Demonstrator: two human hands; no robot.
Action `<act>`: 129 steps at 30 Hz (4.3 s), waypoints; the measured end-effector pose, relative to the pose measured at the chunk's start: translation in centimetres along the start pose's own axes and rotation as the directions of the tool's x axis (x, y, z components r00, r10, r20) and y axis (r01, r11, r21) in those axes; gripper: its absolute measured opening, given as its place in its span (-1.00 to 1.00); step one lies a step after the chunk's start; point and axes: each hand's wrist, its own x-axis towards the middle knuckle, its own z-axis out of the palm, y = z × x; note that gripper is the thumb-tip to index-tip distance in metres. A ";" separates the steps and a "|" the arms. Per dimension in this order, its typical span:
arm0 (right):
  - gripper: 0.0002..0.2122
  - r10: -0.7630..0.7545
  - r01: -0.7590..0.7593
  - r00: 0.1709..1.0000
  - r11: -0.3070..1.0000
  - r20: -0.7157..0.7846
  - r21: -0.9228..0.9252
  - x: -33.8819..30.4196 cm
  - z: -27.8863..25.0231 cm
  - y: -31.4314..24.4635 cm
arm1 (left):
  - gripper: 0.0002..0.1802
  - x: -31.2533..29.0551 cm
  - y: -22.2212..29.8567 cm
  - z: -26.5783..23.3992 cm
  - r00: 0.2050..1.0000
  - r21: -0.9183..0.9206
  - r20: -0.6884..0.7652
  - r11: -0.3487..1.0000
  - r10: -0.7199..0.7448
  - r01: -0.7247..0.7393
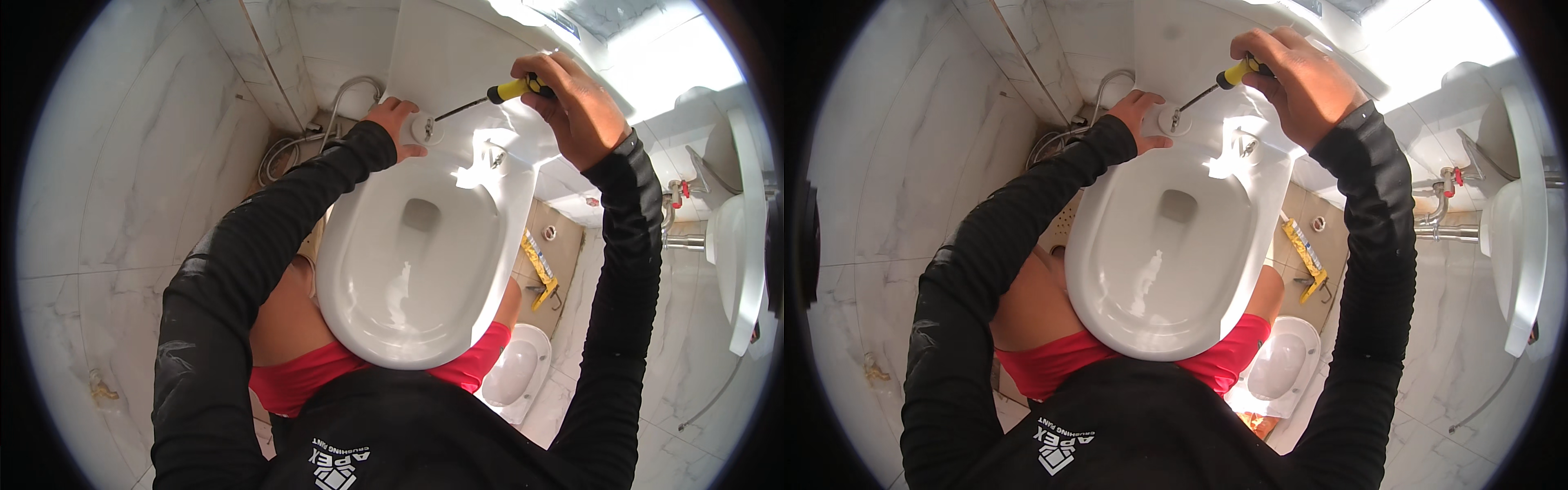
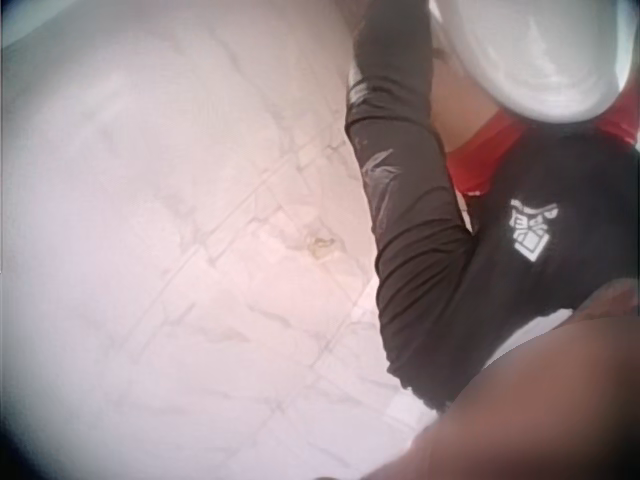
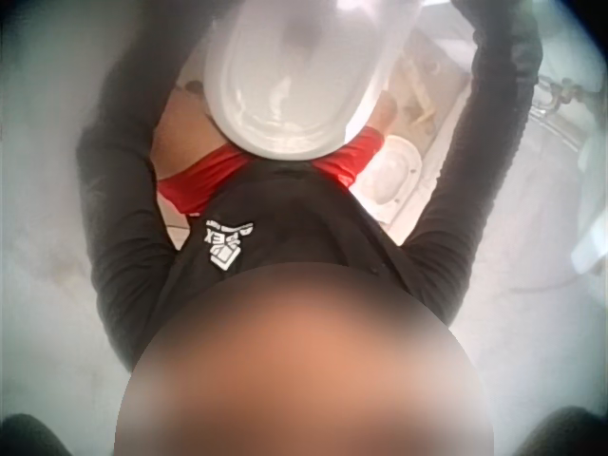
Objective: The person installs a toilet seat by first removing the protective plastic wrap, then aligning the seat over the mounting bolts, and finally tightening the nuts with a screwdriver to secure it in place.
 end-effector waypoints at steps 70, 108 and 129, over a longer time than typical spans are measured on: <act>-0.72 0.110 -0.088 0.862 0.994 -0.494 0.067 5.9 6.5 -2.8 | -0.21 1.6 2.0 0.5 0.991 0.210 0.083 0.974 -0.107 0.088; -0.71 0.575 0.276 0.736 0.228 -0.358 0.934 5.8 11.4 -1.3 | -0.30 5.0 -2.1 2.1 0.959 -0.029 0.213 0.982 0.187 -0.185; -0.78 0.613 0.490 0.530 0.344 -0.586 0.801 5.5 14.0 -1.7 | -0.29 3.7 0.6 -0.1 0.976 0.053 0.197 0.994 0.088 -0.100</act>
